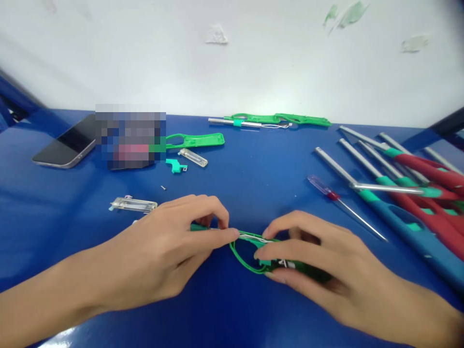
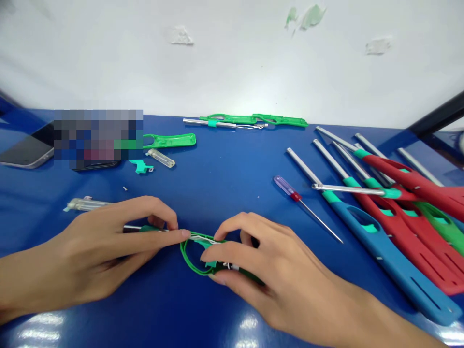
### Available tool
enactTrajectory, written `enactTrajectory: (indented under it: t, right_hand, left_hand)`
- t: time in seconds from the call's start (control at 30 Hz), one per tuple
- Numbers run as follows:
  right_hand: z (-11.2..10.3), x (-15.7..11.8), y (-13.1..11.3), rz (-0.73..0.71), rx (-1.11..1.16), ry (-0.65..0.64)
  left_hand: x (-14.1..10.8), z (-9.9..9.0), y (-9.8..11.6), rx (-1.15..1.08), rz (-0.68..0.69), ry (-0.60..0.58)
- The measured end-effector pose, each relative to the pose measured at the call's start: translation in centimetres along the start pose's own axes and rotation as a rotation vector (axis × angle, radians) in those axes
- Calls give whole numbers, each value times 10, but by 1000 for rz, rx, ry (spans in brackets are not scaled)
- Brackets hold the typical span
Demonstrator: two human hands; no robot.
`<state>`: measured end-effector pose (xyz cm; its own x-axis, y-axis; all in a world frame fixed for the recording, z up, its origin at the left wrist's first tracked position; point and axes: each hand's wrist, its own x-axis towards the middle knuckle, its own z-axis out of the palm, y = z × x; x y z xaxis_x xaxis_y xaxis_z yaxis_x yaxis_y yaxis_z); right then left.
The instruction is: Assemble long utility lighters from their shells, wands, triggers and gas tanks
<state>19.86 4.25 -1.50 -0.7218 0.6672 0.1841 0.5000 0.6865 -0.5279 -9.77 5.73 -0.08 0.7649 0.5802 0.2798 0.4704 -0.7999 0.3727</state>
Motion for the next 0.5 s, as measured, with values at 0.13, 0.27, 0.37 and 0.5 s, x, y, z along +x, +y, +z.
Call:
enactTrajectory:
  t: [0.13,0.27,0.37,0.5]
  right_hand:
    - [0,1,0,3,-4,-15]
    - [0,-1,-1,2,-6,-7]
    - [-1,-2,-1,1,2,0]
    - [-1,-1,-1,-16,2,15]
  left_hand:
    - [2,-1,-4,-87,-34,-17]
    - [3,-3,-8,-156,-41,-45]
    - [4,-5,-9,-171,-44,-77]
    - [5,-5,-7,-185,-69,-104]
